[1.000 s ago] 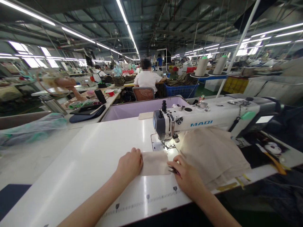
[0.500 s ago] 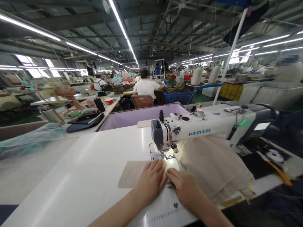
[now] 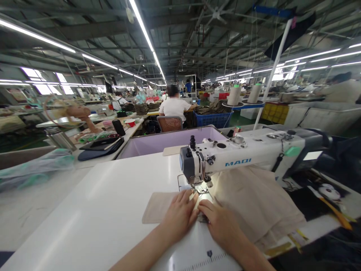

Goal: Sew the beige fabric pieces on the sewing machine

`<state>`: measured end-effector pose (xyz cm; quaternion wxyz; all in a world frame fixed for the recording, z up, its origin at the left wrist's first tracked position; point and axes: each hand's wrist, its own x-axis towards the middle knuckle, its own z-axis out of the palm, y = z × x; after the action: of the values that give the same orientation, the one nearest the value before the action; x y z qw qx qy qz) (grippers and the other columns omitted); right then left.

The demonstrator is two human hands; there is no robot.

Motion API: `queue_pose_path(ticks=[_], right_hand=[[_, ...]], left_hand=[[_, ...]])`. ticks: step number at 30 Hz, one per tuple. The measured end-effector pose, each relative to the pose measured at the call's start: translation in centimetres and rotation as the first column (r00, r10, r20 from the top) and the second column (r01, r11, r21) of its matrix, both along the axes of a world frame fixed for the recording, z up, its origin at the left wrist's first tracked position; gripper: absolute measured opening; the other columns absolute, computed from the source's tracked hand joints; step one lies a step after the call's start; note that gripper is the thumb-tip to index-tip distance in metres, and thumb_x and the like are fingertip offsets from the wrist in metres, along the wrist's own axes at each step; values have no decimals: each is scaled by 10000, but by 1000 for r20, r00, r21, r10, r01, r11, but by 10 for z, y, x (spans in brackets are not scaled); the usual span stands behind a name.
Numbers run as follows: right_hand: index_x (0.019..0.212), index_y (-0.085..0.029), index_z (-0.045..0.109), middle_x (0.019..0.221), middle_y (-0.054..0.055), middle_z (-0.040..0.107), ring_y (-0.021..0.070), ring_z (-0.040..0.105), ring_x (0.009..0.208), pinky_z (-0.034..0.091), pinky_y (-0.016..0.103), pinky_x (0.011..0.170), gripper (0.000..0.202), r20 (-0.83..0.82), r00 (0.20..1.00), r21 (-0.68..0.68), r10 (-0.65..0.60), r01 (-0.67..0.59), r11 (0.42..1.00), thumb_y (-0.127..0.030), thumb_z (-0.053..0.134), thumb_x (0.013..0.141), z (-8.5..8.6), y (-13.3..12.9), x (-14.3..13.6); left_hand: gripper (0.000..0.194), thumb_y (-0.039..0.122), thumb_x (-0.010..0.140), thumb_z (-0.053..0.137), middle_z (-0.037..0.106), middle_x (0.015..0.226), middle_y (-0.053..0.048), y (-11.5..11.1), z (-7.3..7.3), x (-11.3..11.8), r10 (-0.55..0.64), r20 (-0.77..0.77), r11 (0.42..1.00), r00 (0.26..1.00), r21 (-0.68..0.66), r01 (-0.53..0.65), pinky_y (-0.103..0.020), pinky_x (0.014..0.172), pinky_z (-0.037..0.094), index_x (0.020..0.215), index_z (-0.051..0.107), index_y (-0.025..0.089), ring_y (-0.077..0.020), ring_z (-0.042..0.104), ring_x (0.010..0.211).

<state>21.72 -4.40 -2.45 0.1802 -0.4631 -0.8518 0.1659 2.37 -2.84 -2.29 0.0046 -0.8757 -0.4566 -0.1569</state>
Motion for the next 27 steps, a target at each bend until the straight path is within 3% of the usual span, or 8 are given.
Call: queue_pose_path(ticks=[17,27], right_hand=[[1099,-218,650,1149,32,691,189,658,976,458,250,806,352,30,1000,12,-8,8,1000,-29,439,889,9,3,-2],[1173,-206,632,1198,56,673,208,634,1058,458,277,899,454,-2,999,30,50,-50,998,-1,420,827,-4,-16,9]], left_hand=[[389,301,1009,499,546,1415,-125,1,4,0,7,-37,1000,999,-21,-8,-493,1090,457,1385,523,201,-302,489,1318],[405,175,972,489,616,1347,-135,-43,7,-1,-131,-60,991,990,-41,129,-466,1038,531,1378,501,173,-301,583,1232]])
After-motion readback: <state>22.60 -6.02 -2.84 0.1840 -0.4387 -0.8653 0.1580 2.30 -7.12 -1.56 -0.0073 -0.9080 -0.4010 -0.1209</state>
